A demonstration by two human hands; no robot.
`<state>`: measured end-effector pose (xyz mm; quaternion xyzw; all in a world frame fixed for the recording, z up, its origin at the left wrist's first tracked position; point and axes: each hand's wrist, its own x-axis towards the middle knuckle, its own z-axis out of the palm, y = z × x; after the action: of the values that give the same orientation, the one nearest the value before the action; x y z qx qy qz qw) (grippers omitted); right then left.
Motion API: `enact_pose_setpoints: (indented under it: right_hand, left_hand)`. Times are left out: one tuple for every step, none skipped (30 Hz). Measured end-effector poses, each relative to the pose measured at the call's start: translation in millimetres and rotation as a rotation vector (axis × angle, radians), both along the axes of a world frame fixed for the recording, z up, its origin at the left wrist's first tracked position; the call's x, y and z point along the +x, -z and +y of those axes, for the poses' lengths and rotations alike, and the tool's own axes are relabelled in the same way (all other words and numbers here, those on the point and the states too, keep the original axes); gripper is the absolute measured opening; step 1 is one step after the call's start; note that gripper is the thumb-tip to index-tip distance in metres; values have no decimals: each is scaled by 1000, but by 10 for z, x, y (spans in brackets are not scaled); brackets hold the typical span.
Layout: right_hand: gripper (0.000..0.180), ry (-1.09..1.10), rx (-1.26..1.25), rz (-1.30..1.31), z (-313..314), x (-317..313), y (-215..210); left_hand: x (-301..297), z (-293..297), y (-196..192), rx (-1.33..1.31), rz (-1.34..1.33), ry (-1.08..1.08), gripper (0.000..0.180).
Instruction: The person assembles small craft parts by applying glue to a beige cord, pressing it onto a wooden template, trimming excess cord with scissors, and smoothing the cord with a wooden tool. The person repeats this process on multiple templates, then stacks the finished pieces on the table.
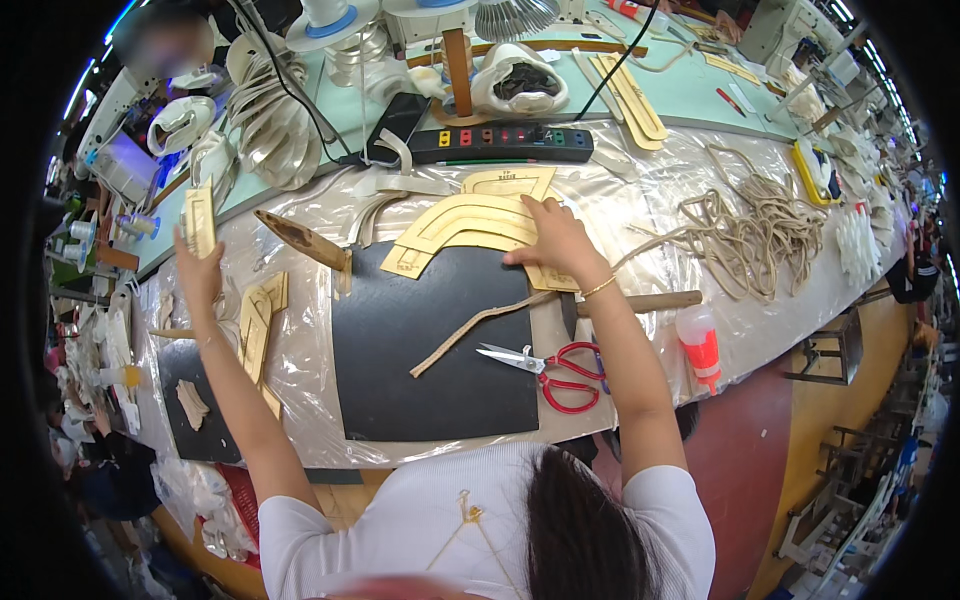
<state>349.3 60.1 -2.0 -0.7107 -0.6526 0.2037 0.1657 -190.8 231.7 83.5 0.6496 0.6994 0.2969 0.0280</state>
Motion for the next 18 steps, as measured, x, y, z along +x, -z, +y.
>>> enact_pose_setpoints:
  right_hand:
    - [91, -21, -20, -8, -19, -39, 8]
    - [92, -49, -15, -10, -46, -68, 2]
    - [90, -64, -6, 52, -51, -101, -8]
    - [88, -99, 46, 56, -65, -125, -28]
    - [86, -124, 95, 50, -70, -164, -46]
    - [84, -144, 125, 38, -66, -202, -68]
    - [80, -181, 184, 57, -67, -247, -89]
    - [79, -224, 221, 41, -58, -298, -111]
    - [79, -268, 252, 26, -49, -353, -130]
    - [78, -324, 328, 24, -38, -415, -146]
    - [78, -349, 344, -20, -22, -485, -157]
    - [79, -352, 299, -27, -11, -556, -165]
    - [80, -360, 278, -25, -8, -625, -168]
    - [81, -366, 252, -28, -12, -678, -171]
    - [80, -377, 300, -42, -49, -723, -170]
    - [79, -386, 331, -17, -78, -742, -169]
    - [78, -394, 360, 9, -109, -755, -165]
    - [77, -403, 374, 30, -133, -746, -162]
  left_hand:
    - [3, -137, -197, 2, 43, -47, 106]
    - [39, -254, -397, 9, 73, -90, 105]
    - [111, -391, -579, 30, 27, -48, 105]
    - [197, -547, -760, 17, -35, -42, 105]
    - [340, -668, -900, 29, -113, -19, 105]
    - [529, -750, -997, 21, -133, 85, 105]
    - [725, -837, -1073, 40, -170, 203, 106]
    - [936, -933, -1099, 95, -219, 360, 106]
    - [1183, -983, -1063, -17, -274, 451, 107]
    - [1440, -971, -1004, -64, -366, 638, 108]
    - [1706, -899, -927, -113, -293, 732, 107]
    - [1991, -792, -823, -101, -239, 898, 107]
    - [2286, -689, -694, -125, -205, 981, 109]
    - [2576, -587, -560, -82, -163, 1088, 110]
    - [2833, -493, -433, -184, -127, 1088, 112]
    - [3073, -404, -308, -236, -87, 1104, 114]
    - [3293, -318, -190, -290, -55, 1141, 117]
    - [3489, -244, -81, -329, -22, 1178, 120]
